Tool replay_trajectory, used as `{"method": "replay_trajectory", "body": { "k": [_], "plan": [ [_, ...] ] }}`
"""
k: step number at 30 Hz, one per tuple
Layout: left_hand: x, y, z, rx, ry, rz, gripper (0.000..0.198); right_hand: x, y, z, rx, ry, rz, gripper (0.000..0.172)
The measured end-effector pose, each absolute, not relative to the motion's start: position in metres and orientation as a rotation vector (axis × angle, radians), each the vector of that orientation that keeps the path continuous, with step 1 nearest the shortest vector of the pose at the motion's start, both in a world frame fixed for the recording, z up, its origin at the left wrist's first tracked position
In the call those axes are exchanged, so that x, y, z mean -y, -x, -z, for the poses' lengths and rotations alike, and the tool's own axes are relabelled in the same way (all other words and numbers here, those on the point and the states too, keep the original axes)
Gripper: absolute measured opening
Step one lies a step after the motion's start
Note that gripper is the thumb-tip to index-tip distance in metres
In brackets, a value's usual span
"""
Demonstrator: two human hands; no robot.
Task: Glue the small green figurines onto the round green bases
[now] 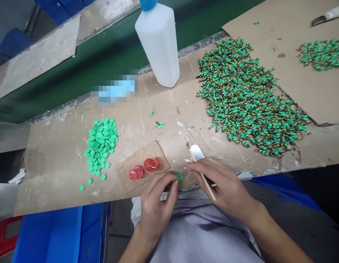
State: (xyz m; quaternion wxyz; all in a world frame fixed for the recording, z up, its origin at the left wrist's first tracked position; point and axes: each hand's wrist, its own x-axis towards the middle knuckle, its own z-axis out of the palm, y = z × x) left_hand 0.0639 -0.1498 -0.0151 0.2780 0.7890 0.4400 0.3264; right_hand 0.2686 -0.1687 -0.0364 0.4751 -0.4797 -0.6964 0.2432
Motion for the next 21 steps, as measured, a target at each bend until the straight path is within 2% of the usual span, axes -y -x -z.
{"method": "replay_trajectory", "body": {
  "k": [8,21],
  "plan": [
    [0.1472,-0.0642,0.0097,-1.226,-2.037,-0.803,0.013,0.1694,-0.2684,0.0384,1.697,1.185,-0.599,0.033],
    [0.1461,-0.0653,0.0097,-1.214,-2.037,-0.734,0.009,0.1702,-0.2694,0.0396,1.705,1.164,-0.571,0.032]
  ]
}}
